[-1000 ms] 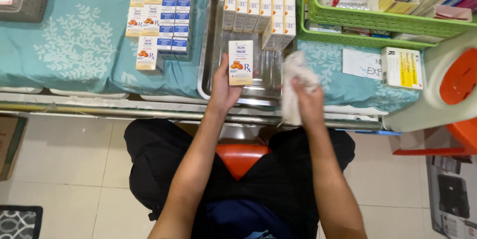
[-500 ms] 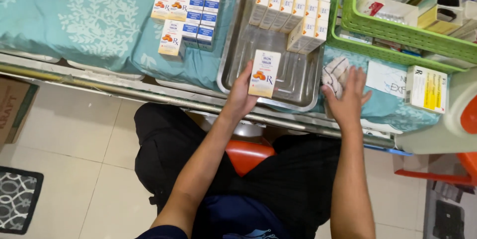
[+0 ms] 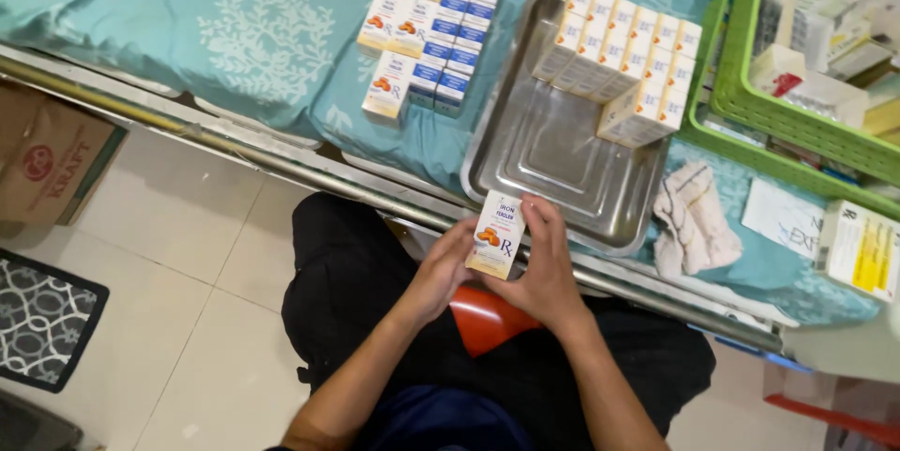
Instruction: The person wipes small white boxes with a cloth, picking them up from a stack on a metal tray and placing them back down. The person repeats this process for several boxes, handling them one at a time.
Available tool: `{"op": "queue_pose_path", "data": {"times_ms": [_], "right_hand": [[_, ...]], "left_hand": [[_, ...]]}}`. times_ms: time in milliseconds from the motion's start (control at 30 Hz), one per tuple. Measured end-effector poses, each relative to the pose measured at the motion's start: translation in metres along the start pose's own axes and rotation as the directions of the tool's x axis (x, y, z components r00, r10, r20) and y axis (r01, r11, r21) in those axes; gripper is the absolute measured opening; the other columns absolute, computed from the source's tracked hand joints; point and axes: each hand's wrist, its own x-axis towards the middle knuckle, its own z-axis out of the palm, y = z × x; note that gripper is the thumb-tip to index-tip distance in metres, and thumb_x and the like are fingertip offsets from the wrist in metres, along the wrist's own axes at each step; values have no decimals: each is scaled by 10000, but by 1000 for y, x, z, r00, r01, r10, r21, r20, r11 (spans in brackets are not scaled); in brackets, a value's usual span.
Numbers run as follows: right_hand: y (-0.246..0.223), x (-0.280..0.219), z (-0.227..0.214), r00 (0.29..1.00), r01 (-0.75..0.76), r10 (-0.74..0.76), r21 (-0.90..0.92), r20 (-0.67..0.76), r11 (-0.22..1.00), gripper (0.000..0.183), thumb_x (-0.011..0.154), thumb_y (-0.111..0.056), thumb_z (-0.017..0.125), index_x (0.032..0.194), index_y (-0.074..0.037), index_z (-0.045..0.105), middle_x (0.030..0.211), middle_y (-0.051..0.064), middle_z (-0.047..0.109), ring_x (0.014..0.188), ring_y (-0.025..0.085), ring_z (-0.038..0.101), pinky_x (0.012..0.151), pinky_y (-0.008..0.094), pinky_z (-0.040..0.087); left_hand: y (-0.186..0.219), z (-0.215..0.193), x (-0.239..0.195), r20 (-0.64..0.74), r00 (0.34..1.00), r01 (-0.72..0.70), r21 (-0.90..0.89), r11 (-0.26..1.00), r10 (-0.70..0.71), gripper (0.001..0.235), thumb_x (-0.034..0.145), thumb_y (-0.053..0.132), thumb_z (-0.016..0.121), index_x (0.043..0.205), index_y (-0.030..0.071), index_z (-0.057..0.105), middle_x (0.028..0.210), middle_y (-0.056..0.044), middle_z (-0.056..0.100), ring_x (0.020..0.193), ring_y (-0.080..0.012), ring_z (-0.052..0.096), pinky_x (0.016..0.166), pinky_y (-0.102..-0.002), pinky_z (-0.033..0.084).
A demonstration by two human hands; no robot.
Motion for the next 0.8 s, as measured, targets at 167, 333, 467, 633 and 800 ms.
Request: {"op": "queue_pose_path", "data": {"times_ms": [167, 333, 467, 633, 800], "right_hand": [[-5, 3, 42, 997, 39, -35, 65, -67, 997, 1058, 682, -285, 944, 1490, -22, 314, 1489, 286, 381, 1378, 505, 421, 1145, 633, 342], [-38, -10, 61, 999, -25, 15, 229, 43, 973, 916, 799, -291, 869, 1521, -88, 344, 1642, 250, 118, 1533, 493, 195, 1234, 617, 263], [-26, -57, 86, 972, -225, 195, 281, 131, 933, 754, 827, -209, 783, 1474, -84, 417, 1639, 205, 186, 1463, 438, 372, 1181, 583, 374], [1, -127, 115, 850, -523, 490, 196, 193, 830, 600, 854, -245, 766, 1378, -61, 540, 1607, 159, 266, 1443, 353, 377, 1162, 478, 371], [24, -145, 116, 807, -588, 564, 160, 172, 793, 568, 857, -215, 762, 1362, -53, 557, 1596, 156, 271, 1403, 335, 430, 1157, 442, 396]], "left_hand": [[0, -34, -24, -134, 980, -113, 244, 963, 149, 517, 944, 219, 715, 1403, 15, 591, 1057, -183, 724, 821, -291, 775, 674, -363, 655], [65, -60, -29, -207, 822, -312, 615, 724, 530, 422, 984, 168, 625, 1350, -41, 614, 1252, -207, 690, 1055, -263, 668, 870, -370, 567], [127, -98, -7, -319, 675, -188, 798, 573, 666, 456, 1008, 270, 552, 1376, 3, 592, 1309, -146, 699, 1114, -203, 674, 938, -276, 501], [167, -146, 71, -86, 624, -205, 941, 269, 776, 347, 1035, 208, 508, 1255, -5, 672, 1102, -107, 679, 1024, -255, 534, 949, -348, 423], [173, -152, 125, -120, 664, -45, 979, 199, 738, 359, 1025, 280, 502, 1225, 96, 737, 1091, -62, 656, 996, -254, 473, 974, -361, 382]]}}
